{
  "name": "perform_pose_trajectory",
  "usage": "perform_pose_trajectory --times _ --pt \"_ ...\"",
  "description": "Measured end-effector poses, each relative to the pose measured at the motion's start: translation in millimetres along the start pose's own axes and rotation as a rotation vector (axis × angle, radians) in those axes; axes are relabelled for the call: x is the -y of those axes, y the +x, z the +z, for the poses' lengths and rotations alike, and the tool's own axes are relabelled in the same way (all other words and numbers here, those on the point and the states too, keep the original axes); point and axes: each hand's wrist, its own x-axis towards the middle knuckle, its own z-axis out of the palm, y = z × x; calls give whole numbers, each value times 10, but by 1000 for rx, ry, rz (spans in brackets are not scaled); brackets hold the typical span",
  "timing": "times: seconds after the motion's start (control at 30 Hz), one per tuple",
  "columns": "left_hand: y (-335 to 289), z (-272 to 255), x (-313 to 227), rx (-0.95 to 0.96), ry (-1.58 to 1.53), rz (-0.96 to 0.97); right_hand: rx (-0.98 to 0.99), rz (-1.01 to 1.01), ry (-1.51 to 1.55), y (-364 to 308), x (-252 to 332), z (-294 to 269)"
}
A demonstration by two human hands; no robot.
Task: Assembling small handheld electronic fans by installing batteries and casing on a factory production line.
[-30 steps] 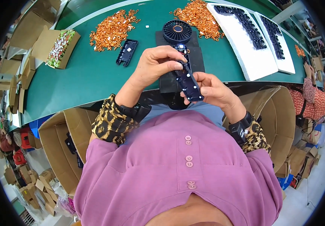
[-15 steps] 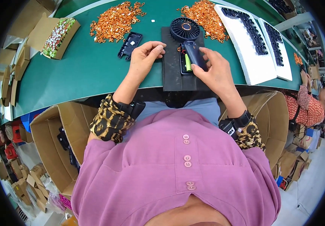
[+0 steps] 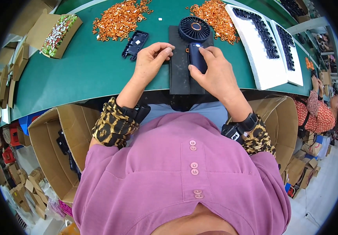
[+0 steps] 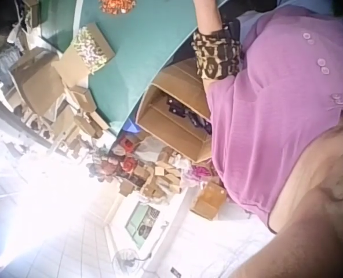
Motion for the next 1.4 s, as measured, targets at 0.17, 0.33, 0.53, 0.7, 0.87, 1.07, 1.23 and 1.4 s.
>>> perform_pose_trajectory --times 0.17,0.33,0.53,0.7,0.87,1.07,1.23,1.4 --pt "-2 -7 9 0 26 8 19 -58 -81 8 -2 52" --pt "1 -4 4 5 36 -1 73 -90 -166 -44 26 85" --pt "177 130 -235 -81 342 406 -80 -156 -174 183 -118 64" --pt "517 457 -406 172 596 731 -294 -304 -234 619 -180 460" --pt "539 512 -272 293 853 731 -284 -249 -215 613 -163 537" --pt "496 366 -261 268 672 724 -379 -181 -121 647 -241 614" --pt "-7 355 -217 158 809 434 -458 48 115 978 -969 587" --pt "-44 406 -253 170 915 395 -38 -207 -47 1197 -1003 558"
